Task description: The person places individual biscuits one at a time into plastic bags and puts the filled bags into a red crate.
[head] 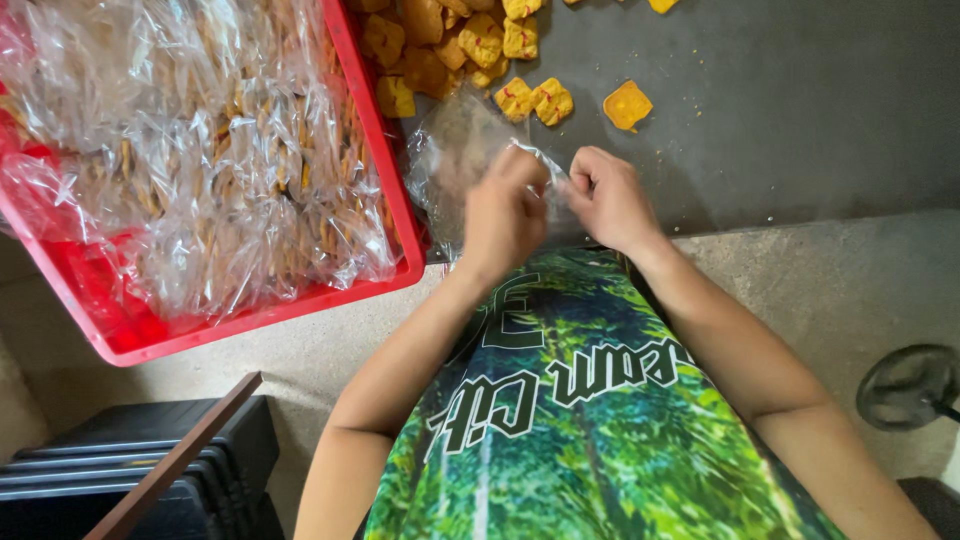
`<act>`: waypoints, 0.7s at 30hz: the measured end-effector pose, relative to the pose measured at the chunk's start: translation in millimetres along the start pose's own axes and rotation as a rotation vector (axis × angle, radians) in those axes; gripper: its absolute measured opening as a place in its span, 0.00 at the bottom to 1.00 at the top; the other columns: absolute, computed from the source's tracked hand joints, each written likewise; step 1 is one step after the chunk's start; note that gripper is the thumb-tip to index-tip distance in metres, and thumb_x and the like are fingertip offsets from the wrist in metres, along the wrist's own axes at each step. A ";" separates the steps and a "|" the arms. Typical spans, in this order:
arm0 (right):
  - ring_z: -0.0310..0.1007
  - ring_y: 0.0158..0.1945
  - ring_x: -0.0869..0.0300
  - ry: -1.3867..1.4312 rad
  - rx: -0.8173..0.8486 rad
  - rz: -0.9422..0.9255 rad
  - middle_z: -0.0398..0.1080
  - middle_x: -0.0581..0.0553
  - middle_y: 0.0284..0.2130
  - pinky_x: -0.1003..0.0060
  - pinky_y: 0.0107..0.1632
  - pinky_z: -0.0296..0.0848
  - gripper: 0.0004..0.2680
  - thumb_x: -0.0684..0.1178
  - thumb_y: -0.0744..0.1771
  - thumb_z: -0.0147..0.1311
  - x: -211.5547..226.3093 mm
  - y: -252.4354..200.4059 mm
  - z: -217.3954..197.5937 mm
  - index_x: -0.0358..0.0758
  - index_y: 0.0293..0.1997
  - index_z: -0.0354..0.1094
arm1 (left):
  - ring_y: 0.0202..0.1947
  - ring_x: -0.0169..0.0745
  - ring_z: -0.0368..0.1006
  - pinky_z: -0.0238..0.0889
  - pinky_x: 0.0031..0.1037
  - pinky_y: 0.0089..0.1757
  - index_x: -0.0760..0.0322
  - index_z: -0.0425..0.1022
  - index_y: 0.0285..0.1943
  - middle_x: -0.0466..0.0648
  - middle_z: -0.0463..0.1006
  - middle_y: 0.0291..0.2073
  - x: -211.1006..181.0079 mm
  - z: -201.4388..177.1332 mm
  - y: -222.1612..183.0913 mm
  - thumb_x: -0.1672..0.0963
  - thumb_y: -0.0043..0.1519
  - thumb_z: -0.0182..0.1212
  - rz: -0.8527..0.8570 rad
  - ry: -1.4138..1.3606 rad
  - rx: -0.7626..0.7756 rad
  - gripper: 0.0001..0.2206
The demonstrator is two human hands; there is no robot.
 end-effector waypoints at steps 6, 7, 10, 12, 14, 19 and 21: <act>0.72 0.42 0.57 -0.011 -0.303 0.047 0.68 0.43 0.40 0.63 0.45 0.72 0.05 0.39 0.67 0.58 -32.7 20.9 -15.2 0.37 0.41 0.64 | 0.33 0.46 0.80 0.73 0.34 0.35 0.54 0.83 0.45 0.45 0.74 0.63 9.0 -15.9 5.3 0.62 0.55 0.58 0.114 0.236 0.118 0.13; 0.70 0.50 0.54 0.091 -0.099 0.071 0.66 0.41 0.49 0.61 0.48 0.72 0.11 0.42 0.66 0.61 -37.6 23.0 -5.0 0.38 0.51 0.63 | 0.32 0.45 0.81 0.73 0.33 0.35 0.55 0.83 0.46 0.43 0.73 0.67 22.5 -23.6 8.4 0.61 0.57 0.59 0.007 0.334 0.153 0.12; 0.65 0.61 0.43 -0.253 -0.113 -0.037 0.63 0.32 0.60 0.52 0.56 0.70 0.23 0.46 0.62 0.63 -57.6 29.6 -5.4 0.37 0.64 0.62 | 0.35 0.43 0.82 0.71 0.30 0.32 0.65 0.78 0.62 0.45 0.73 0.66 30.1 -63.9 5.2 0.65 0.52 0.56 0.051 0.329 -0.098 0.26; 0.61 0.63 0.35 -0.695 -0.320 -0.172 0.61 0.27 0.63 0.45 0.61 0.68 0.28 0.45 0.58 0.61 -75.2 31.9 -9.4 0.35 0.67 0.62 | 0.34 0.39 0.80 0.72 0.26 0.36 0.63 0.78 0.63 0.46 0.75 0.64 39.2 -86.9 -5.8 0.66 0.55 0.55 -0.016 0.178 -0.232 0.24; 0.67 0.65 0.42 -0.885 -0.428 -0.151 0.63 0.40 0.65 0.46 0.61 0.68 0.19 0.45 0.67 0.61 -99.9 35.4 -11.4 0.40 0.66 0.66 | 0.40 0.39 0.80 0.71 0.24 0.36 0.65 0.76 0.63 0.48 0.75 0.64 41.8 -95.7 -15.4 0.67 0.56 0.55 0.005 0.114 -0.262 0.24; 0.73 0.61 0.44 -0.279 -0.223 -0.032 0.69 0.42 0.61 0.56 0.63 0.72 0.10 0.46 0.72 0.60 -111.0 77.9 -13.0 0.39 0.59 0.68 | 0.45 0.38 0.79 0.69 0.22 0.37 0.67 0.75 0.63 0.52 0.75 0.63 48.4 -99.5 -23.8 0.68 0.56 0.53 0.012 -0.056 -0.326 0.24; 0.71 0.62 0.42 -0.280 -0.122 -0.229 0.66 0.41 0.63 0.55 0.64 0.72 0.11 0.45 0.69 0.63 -73.4 95.0 -6.3 0.36 0.54 0.67 | 0.45 0.39 0.80 0.70 0.22 0.37 0.66 0.75 0.63 0.50 0.75 0.63 47.9 -99.6 -20.1 0.67 0.56 0.54 0.032 0.007 -0.345 0.24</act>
Point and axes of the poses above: each hand's wrist, its own y-axis towards the middle knuckle, its own z-axis out of the palm, x = y × z, the point moved 6 cm from there along y, towards the middle knuckle
